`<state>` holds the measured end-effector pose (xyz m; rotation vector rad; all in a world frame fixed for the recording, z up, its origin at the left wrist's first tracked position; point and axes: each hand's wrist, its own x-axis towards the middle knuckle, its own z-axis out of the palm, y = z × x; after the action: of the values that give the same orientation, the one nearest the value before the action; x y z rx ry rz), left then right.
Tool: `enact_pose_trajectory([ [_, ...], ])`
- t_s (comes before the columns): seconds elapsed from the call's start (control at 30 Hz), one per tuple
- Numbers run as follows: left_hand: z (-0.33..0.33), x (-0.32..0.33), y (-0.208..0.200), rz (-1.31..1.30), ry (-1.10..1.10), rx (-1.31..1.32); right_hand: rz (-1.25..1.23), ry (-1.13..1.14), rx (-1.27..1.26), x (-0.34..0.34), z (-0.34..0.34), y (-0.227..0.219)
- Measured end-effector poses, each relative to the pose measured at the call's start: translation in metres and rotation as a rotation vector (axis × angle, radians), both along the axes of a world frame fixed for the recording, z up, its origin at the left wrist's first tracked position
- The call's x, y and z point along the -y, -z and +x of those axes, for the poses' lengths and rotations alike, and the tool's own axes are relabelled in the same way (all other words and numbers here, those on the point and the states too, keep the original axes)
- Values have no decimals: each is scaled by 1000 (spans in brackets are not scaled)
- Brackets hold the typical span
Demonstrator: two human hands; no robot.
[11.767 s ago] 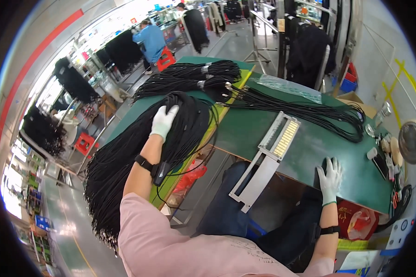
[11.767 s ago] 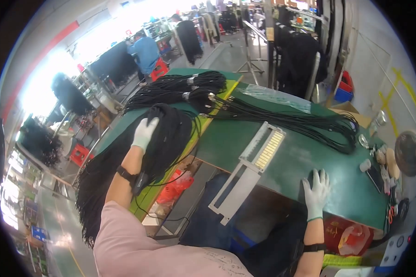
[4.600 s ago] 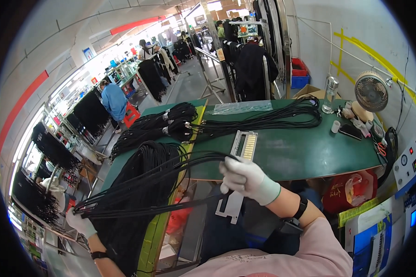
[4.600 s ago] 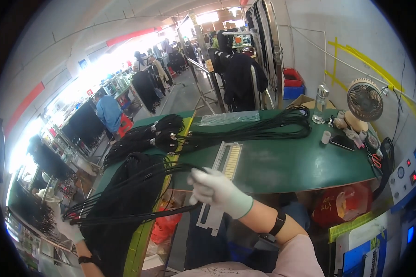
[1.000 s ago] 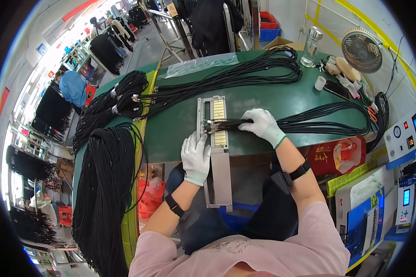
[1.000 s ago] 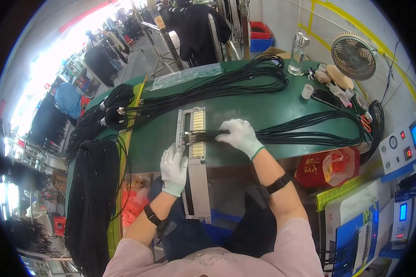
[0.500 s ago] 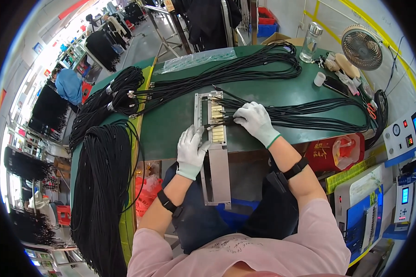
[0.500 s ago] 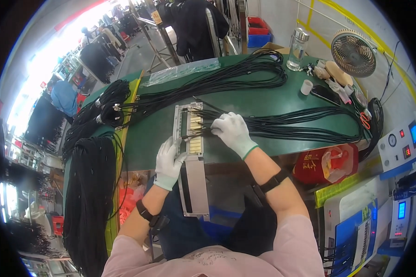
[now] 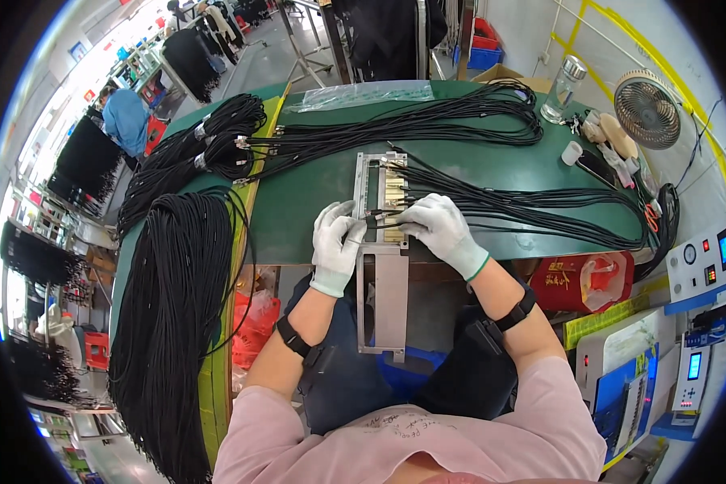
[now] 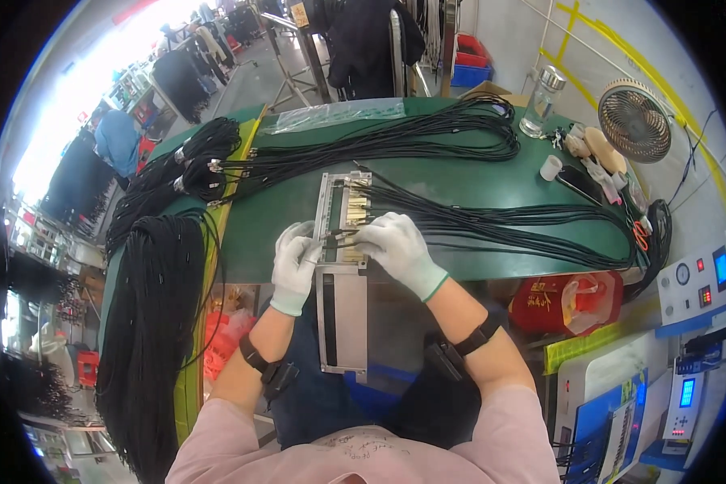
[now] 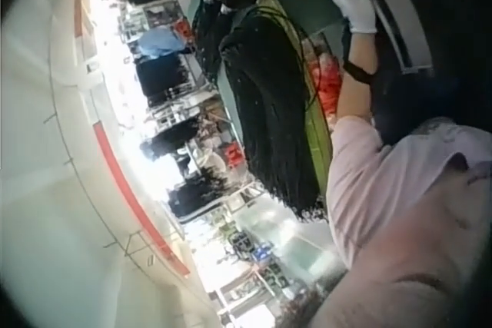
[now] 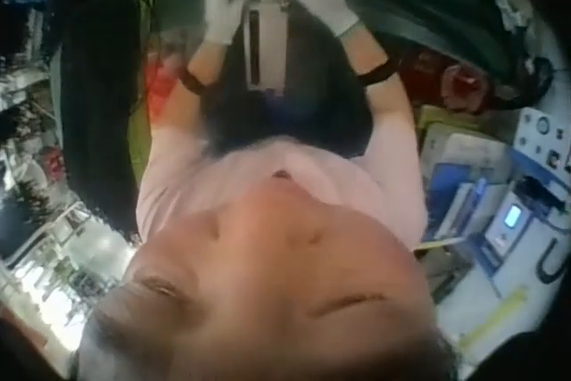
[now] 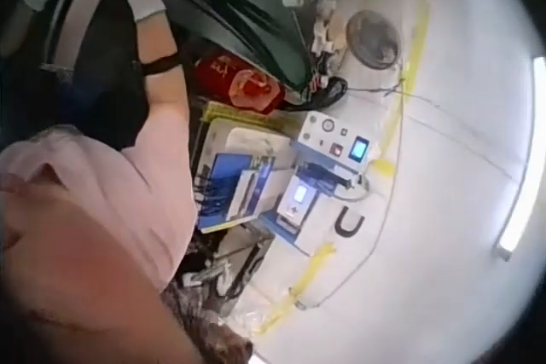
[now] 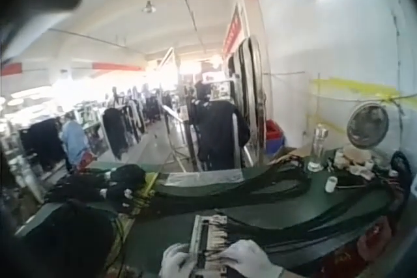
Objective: Organizing and aligning bundles of black wires into a metal jig or fixture at a factory workstation.
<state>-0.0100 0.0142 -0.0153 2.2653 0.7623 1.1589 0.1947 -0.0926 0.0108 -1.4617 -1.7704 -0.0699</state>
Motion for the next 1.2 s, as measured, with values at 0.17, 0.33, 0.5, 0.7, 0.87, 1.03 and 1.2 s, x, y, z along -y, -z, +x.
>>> enact_pose_trajectory([
  [0.17, -6, 3, -4, 8, -15, -14, -142, -16, -35, 3, 0, 2],
  [0.33, -8, -1, -5, 23, -29, -70, -137, 27, 33, 11, 8, -4],
  [0.5, -8, -3, -1, -77, -68, -64, -111, 66, 83, 13, 6, -8],
  [0.7, -8, 1, 1, -141, -70, -37, -137, 62, 128, 15, 6, -6],
  [0.87, 0, 13, -6, -33, 32, -37, -130, 67, 140, 14, 3, -3],
  [1.03, 1, 22, -16, 315, 104, -262, -211, 95, 204, 7, -6, 0],
  [1.2, 8, 16, -18, 321, 138, -311, -24, 272, 148, 6, 15, -3],
])
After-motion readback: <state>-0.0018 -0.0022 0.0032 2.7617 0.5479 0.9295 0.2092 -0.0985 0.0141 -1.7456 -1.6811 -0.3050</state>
